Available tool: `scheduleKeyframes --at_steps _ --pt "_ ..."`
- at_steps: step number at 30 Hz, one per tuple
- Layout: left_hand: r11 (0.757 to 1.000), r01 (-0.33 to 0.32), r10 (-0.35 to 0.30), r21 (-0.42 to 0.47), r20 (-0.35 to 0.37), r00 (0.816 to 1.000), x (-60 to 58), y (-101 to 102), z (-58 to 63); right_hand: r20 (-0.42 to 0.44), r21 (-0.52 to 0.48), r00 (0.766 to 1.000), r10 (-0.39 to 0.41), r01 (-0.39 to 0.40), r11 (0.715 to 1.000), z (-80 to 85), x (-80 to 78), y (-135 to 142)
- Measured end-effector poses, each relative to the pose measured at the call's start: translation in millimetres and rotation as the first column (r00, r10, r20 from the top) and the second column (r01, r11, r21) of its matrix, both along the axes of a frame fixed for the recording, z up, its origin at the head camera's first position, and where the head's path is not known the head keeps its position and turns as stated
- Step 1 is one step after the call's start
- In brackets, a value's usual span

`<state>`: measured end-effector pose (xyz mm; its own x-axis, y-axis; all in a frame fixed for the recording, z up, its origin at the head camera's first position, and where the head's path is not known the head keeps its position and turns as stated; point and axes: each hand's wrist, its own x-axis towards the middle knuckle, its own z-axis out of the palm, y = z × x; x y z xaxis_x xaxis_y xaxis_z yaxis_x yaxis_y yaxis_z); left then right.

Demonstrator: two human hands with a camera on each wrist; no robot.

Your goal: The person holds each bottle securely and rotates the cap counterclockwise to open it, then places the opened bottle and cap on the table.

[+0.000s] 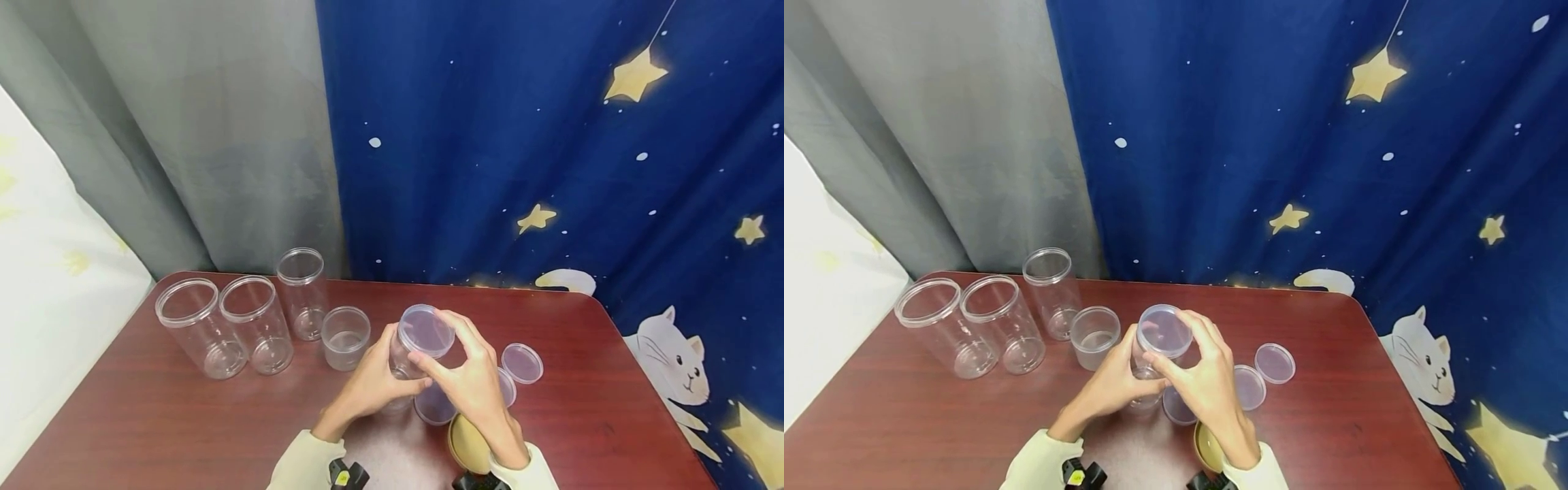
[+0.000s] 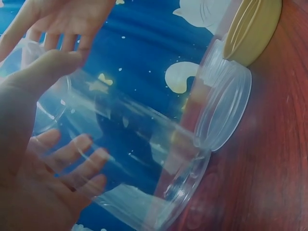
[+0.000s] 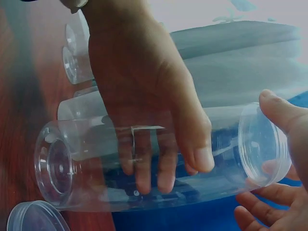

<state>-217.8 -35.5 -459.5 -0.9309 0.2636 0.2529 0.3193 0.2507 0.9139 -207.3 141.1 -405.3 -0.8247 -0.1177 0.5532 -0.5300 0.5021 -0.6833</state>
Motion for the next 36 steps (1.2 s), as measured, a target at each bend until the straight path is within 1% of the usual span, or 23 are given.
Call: scheduleKeyframes --at_steps 3,6,9,16,21,23,26,31,33,36 --pt "1.0 0.023 -0.023 -0.012 0.006 1.0 2.3 -3 1.5 0.035 -0.01 0.998 0.049 -0.049 0.999 0.3 3.3 3" --pt "0.999 0.029 -0.029 -0.015 0.013 0.999 3.9 -5 3.7 0.074 -0.026 0.992 0.099 -0.097 0.995 0.6 4.7 4" --pt "0.999 0.033 -0.033 -0.023 0.007 0.999 2.6 -7 6.2 0.097 -0.041 0.986 0.133 -0.13 0.991 2.2 4.3 5" --pt "0.999 0.039 -0.04 -0.036 -0.013 0.999 -2.2 -9 9.6 0.108 -0.023 0.973 0.203 -0.202 0.979 9.4 0.7 10" --pt "0.998 0.047 -0.048 -0.045 -0.025 0.999 -3.5 -10 8.7 0.106 -0.011 0.964 0.244 -0.244 0.97 11.0 0.6 11" --pt "0.998 0.048 -0.05 -0.047 -0.034 0.998 -3.2 -10 7.6 0.098 -0.008 0.965 0.243 -0.243 0.97 9.2 1.8 10" --pt "0.997 0.054 -0.056 -0.046 -0.038 0.998 -2.0 -11 5.5 0.068 -0.001 0.975 0.212 -0.213 0.977 6.0 4.0 7" --pt "0.997 0.054 -0.057 -0.062 -0.04 0.998 -1.4 -10 3.9 0.0 0.014 0.994 0.108 -0.108 0.994 4.4 6.1 0" --pt "0.996 0.049 -0.052 -0.07 -0.042 0.998 -1.6 -9 4.0 -0.027 0.018 0.997 0.069 -0.069 0.997 4.8 6.0 -2" --pt "0.996 0.039 -0.042 -0.078 -0.037 0.998 -1.8 -7 4.1 -0.049 0.014 0.998 0.033 -0.032 0.999 5.1 5.5 -2"
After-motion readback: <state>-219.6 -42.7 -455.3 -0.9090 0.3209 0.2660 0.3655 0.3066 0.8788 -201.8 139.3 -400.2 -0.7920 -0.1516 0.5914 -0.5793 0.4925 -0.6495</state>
